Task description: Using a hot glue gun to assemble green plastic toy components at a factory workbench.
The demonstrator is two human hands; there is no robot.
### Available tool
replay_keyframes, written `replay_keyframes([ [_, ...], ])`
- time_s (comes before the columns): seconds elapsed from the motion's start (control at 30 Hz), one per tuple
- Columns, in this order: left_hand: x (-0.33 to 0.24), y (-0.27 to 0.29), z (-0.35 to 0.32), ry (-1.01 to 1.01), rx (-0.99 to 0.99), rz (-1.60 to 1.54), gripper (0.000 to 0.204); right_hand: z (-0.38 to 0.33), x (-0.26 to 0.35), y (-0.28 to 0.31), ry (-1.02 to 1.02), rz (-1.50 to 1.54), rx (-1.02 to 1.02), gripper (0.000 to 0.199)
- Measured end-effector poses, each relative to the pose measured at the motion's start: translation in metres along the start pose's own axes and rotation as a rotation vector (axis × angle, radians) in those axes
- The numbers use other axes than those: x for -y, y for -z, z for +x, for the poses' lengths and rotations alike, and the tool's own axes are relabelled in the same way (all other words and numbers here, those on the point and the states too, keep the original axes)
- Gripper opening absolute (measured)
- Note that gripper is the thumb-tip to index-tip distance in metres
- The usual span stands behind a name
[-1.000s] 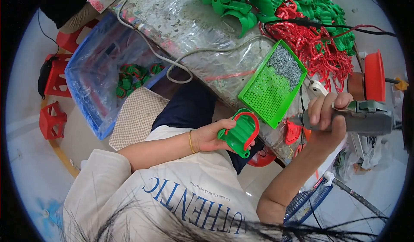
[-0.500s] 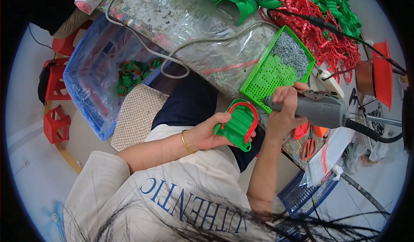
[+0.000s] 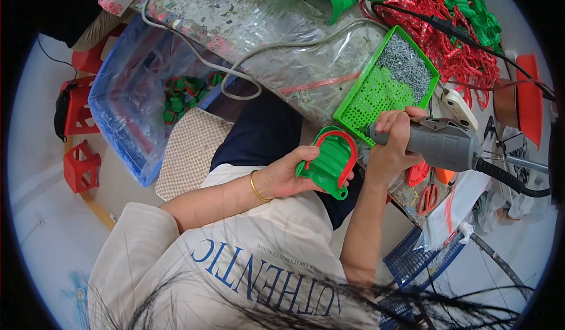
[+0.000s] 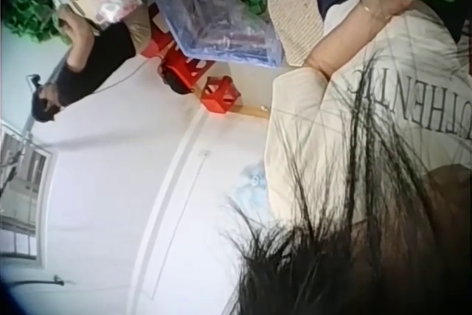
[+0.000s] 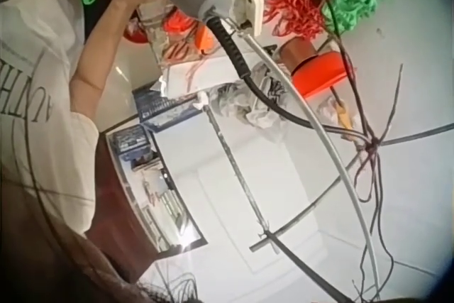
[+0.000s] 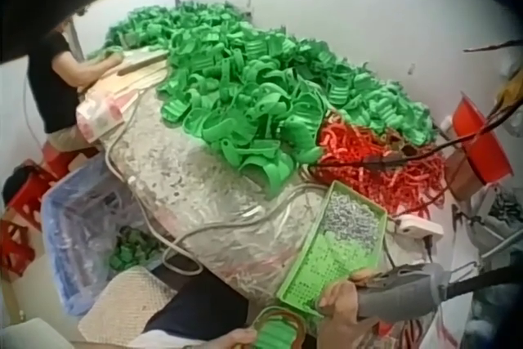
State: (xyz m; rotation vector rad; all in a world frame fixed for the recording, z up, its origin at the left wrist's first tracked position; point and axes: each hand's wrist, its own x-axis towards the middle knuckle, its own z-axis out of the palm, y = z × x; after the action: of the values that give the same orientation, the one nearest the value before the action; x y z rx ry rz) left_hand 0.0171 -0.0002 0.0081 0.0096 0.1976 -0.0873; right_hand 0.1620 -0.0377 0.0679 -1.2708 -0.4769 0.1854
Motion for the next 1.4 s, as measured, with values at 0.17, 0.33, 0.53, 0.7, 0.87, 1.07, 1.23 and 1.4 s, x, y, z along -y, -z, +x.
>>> replay_keyframes([
  [0.17,-0.001,0.0,-0.001,-0.002,0.004,0.003,0.065,-0.001,0.001,-0.002,-0.007,-0.036,0.001,0.021],
  [0.33,-0.001,0.004,0.0,-0.018,0.039,-0.036,0.058,0.002,0.004,0.0,-0.019,-0.015,0.005,0.022],
  [0.53,0.0,0.005,0.001,-0.013,0.022,-0.026,0.063,0.006,0.04,-0.007,0.038,0.167,0.015,0.024],
  [0.7,0.003,0.003,0.001,-0.039,0.015,-0.033,0.061,-0.008,0.044,-0.015,0.008,0.175,0.137,0.024],
  [0.87,0.002,0.002,-0.002,-0.028,0.013,0.001,0.065,-0.011,0.042,-0.017,-0.002,0.155,0.103,0.023],
  [1.07,0.003,0.0,-0.005,-0.033,0.024,0.015,0.066,-0.011,0.037,-0.017,0.001,0.123,0.082,0.022],
  [1.23,0.003,-0.003,-0.008,-0.02,0.035,0.019,0.067,-0.012,0.041,-0.018,0.039,0.105,0.117,0.017],
  [1.4,0.003,-0.007,-0.013,-0.055,0.053,-0.036,0.062,-0.013,0.041,-0.017,0.171,0.307,0.183,0.016],
])
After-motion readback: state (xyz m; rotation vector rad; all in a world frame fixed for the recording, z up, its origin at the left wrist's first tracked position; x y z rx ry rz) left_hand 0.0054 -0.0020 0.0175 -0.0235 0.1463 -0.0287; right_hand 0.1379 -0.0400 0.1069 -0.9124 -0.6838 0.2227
